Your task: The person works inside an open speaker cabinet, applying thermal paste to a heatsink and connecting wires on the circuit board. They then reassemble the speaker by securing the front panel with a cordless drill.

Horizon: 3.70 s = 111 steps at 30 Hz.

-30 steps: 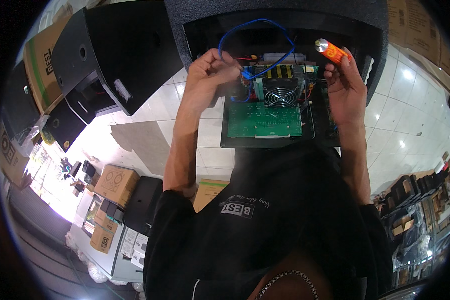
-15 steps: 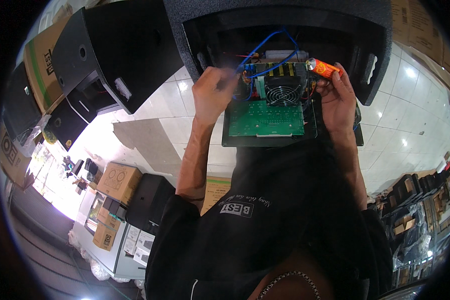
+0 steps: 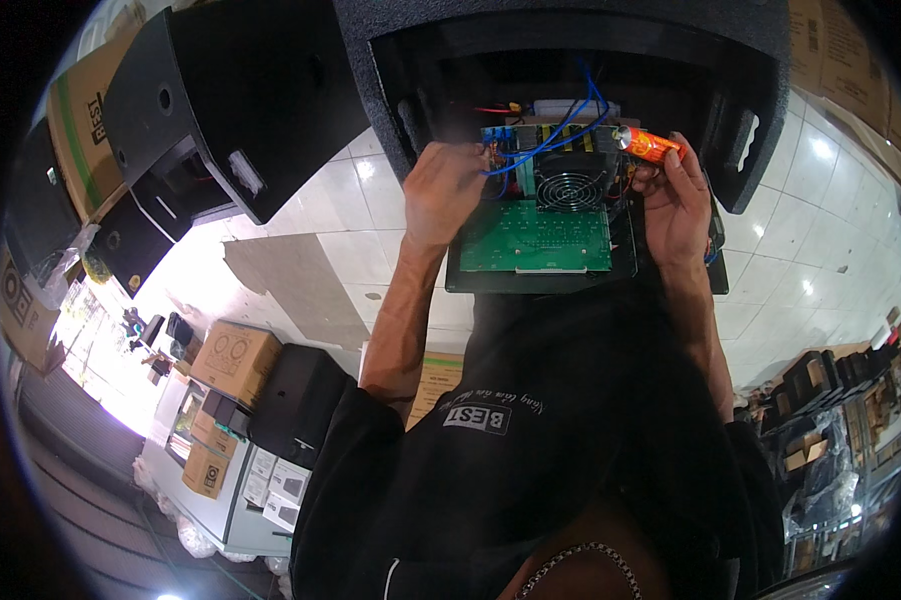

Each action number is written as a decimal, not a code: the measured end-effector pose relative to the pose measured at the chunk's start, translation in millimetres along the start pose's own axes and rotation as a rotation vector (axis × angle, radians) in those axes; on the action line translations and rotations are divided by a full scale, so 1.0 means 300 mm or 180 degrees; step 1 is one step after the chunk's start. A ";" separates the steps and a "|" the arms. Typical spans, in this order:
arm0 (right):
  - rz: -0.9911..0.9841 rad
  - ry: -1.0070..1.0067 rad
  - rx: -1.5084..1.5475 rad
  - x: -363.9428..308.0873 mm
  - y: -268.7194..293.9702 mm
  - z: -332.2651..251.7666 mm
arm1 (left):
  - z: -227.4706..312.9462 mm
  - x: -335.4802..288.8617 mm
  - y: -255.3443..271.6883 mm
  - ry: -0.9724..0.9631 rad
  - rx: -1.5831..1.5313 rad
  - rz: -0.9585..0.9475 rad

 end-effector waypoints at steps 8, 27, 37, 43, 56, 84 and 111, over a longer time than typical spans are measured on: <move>-0.0057 0.0038 -0.0044 0.000 0.003 0.006 | 0.002 -0.019 -0.018 -0.0038 0.0116 0.0035; -0.0385 -0.0120 -0.0280 -0.022 -0.011 0.062 | 0.006 -0.029 -0.054 -0.0303 0.0501 0.0050; -0.0453 -0.0075 -0.0432 -0.019 -0.012 0.061 | -0.018 -0.039 -0.065 -0.0288 0.0454 0.0059; -0.0351 -0.0117 -0.0021 -0.020 -0.008 0.052 | -0.005 -0.030 -0.016 0.0373 0.0199 0.0080; -0.0766 0.0702 -0.0526 0.279 -0.302 -0.273 | 0.359 -0.204 0.137 -0.0318 -0.0019 -0.2141; -0.1895 0.0212 -0.5808 0.416 -0.001 -0.063 | 0.338 -0.287 0.154 -0.0155 0.0009 -0.1373; -0.1209 -0.0002 -0.4787 0.213 0.024 -0.250 | -0.146 0.398 -0.272 -0.0052 0.2205 -0.3340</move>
Point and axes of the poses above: each hand's wrist, its own x-axis towards the middle knuckle, its own y-axis out of the back of the hand, z = x × y, the point moved 4 cm from there along x, towards the middle knuckle, and after that the axes turned 6 degrees about y, right-handed, at the moved point
